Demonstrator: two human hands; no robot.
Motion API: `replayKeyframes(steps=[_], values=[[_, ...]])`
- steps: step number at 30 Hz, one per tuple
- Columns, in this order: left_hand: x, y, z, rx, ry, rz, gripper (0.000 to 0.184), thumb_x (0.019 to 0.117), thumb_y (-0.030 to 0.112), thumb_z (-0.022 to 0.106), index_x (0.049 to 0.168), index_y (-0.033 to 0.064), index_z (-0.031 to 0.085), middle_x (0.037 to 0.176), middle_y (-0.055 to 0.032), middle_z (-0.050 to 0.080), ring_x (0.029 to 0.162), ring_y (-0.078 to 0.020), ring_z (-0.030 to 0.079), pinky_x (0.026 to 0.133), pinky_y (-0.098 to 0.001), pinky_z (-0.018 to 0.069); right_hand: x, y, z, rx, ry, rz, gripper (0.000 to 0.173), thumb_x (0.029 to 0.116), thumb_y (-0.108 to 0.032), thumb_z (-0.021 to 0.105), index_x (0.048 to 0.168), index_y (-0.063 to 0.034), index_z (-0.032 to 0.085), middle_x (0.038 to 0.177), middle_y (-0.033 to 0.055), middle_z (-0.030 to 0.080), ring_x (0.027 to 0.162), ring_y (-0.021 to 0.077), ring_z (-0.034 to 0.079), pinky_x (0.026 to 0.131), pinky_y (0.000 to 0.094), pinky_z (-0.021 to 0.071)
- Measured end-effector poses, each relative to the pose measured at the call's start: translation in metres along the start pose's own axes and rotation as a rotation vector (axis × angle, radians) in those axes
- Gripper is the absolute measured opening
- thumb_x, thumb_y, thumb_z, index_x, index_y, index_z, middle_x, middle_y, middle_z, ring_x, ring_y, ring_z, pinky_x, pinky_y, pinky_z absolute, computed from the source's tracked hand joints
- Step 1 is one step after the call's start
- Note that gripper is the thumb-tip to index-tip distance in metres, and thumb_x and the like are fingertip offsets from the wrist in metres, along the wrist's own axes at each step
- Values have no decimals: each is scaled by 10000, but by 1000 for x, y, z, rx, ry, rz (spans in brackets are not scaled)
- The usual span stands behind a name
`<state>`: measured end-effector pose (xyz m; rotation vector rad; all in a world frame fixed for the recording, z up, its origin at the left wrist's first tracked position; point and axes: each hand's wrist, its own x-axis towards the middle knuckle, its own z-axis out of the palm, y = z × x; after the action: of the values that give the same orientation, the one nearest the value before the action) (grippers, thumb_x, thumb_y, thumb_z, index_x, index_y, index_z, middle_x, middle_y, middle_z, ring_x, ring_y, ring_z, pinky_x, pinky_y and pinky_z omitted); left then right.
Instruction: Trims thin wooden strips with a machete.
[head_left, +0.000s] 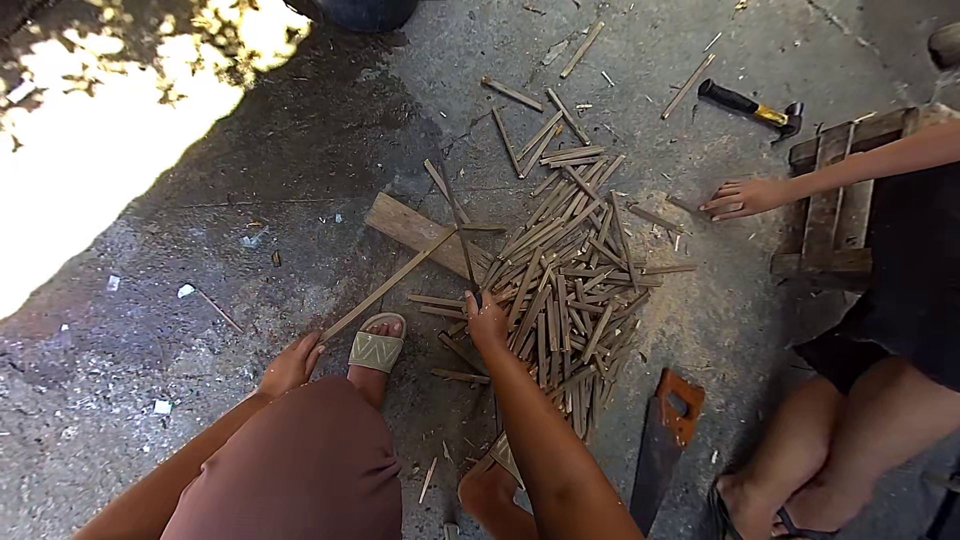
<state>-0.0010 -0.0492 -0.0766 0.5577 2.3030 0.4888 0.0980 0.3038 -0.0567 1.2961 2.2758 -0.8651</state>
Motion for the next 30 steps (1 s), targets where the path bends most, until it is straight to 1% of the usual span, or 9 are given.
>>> replayKeyframes(steps=[3,5,11,14,17,18,21,24,30], values=[[-13,-23,6,29,110,81,396,1098,161,480,1453,6,562,1178,-348,668,1052,-557,671,900,-683,512,-14,8,10,-72,-96,30,490,1120,-418,407,1303,-6,600,1105,240,707,1082,387,696,934,559,531],[-17,-34,8,59,117,107,397,1091,167,492,1448,15,574,1117,-360,671,993,-573,672,851,-688,520,-19,17,15,-126,-159,60,489,1125,-415,377,1315,-18,589,1130,226,706,1108,369,692,949,547,528],[-28,-10,-10,131,-29,-46,437,1117,212,455,1536,94,495,1209,-355,649,1098,-564,645,913,-680,495,-22,5,-1,-119,-208,76,468,1129,-388,382,1292,-8,600,1142,227,699,1123,365,682,961,541,519],[-31,-2,-18,178,22,-12,428,1112,213,467,1521,101,521,1138,-353,665,1010,-567,666,839,-674,517,-26,-10,-14,-23,-66,5,461,1122,-382,418,1248,15,618,1028,242,705,1021,389,701,903,566,533],[-31,-3,-27,214,64,31,420,1108,218,477,1505,97,541,1092,-358,669,973,-580,668,805,-681,521,-21,-6,-4,57,64,-45,467,1117,-375,445,1304,20,610,990,258,713,967,417,712,874,586,543],[-29,-1,-31,232,78,34,418,1107,226,480,1502,105,548,1087,-351,672,969,-573,671,796,-679,523,-15,-2,1,24,33,-27,467,1119,-380,432,1312,9,603,1014,251,715,991,406,713,888,574,542],[-27,11,-41,316,69,19,418,1113,263,469,1508,151,549,1104,-324,682,976,-547,681,778,-661,533,-1,10,7,-140,-184,92,488,1125,-408,373,1337,-31,598,1203,228,699,1174,374,673,993,563,512],[-26,15,-46,338,79,33,411,1110,263,473,1496,153,563,1089,-326,682,957,-546,684,756,-667,529,-4,11,8,-115,-165,98,482,1123,-409,389,1309,-28,619,1175,231,705,1155,377,676,982,569,511],[-26,30,-53,339,33,-34,424,1111,275,463,1513,166,541,1144,-312,675,990,-530,683,782,-662,530,1,10,-3,45,-88,128,474,1125,-393,399,1235,9,626,1085,252,700,1066,391,689,943,571,517]])
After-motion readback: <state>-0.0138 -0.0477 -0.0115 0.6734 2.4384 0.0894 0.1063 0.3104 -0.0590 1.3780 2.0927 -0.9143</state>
